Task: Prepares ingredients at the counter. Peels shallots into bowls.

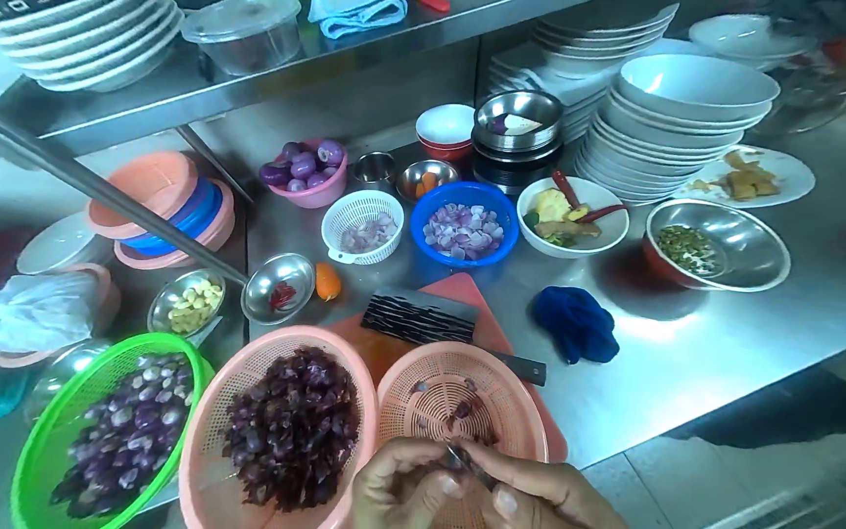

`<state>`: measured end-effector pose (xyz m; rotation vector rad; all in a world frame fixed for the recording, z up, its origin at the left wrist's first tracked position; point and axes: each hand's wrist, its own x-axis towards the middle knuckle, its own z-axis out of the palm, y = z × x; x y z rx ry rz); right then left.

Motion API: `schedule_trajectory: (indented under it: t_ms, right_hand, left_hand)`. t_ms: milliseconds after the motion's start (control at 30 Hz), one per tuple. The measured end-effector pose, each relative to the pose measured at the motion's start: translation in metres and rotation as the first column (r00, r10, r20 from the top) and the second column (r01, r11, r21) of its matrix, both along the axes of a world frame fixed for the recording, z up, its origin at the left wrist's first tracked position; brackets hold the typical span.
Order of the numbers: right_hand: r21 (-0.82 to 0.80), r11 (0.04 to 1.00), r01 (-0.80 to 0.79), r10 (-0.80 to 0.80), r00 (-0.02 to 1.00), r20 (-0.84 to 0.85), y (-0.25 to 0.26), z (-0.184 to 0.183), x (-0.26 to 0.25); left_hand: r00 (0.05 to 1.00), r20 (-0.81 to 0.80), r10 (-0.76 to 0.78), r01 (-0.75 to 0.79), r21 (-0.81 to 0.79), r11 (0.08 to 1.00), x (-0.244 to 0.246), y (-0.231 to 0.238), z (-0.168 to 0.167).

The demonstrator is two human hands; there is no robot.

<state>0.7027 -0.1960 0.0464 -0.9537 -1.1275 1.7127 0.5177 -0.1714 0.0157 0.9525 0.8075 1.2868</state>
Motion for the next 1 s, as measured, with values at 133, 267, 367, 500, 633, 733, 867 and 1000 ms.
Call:
schedule_trajectory:
  t_ms: [133, 267, 367, 500, 633, 733, 867, 1000]
  right_hand:
    - [-0.120, 0.992, -0.041, 0.030, 0.995, -0.093, 0.004, -0.003, 0.002]
    - [-0.142, 0.990, -0.019, 0.006, 0.995, -0.097, 0.006, -0.007, 0.003]
    - [-0.142, 0.990, -0.018, 0.006, 0.996, -0.086, 0.007, -0.008, 0.003]
    - [-0.158, 0.987, -0.032, 0.018, 0.996, -0.086, 0.010, -0.009, 0.004]
    - [-0.198, 0.975, -0.102, 0.086, 0.992, -0.089, 0.010, -0.012, 0.009]
    - [-0.225, 0.970, -0.094, 0.075, 0.993, -0.092, 0.009, -0.013, 0.016]
    - [-0.110, 0.993, -0.049, 0.078, 0.958, 0.277, 0.013, -0.014, 0.028]
    - [-0.118, 0.957, -0.266, 0.269, 0.655, 0.706, 0.019, -0.013, 0.030]
  left_hand:
    - [0.968, 0.245, -0.047, 0.086, -0.153, 0.984, 0.002, -0.001, -0.006]
    - [0.984, 0.124, 0.130, -0.105, -0.192, 0.976, 0.010, -0.007, -0.001]
    - [0.983, 0.040, 0.178, -0.171, -0.143, 0.975, 0.012, -0.007, -0.002]
    - [0.984, -0.048, 0.173, -0.175, -0.059, 0.983, 0.014, -0.007, -0.006]
    - [0.995, 0.061, 0.083, -0.073, -0.141, 0.987, 0.010, -0.004, -0.016]
    - [0.994, 0.107, 0.032, -0.016, -0.146, 0.989, 0.006, -0.006, -0.022]
    - [0.997, 0.070, 0.040, -0.029, -0.146, 0.989, 0.003, -0.012, -0.023]
    - [0.995, 0.091, 0.048, -0.033, -0.154, 0.987, -0.001, -0.018, -0.027]
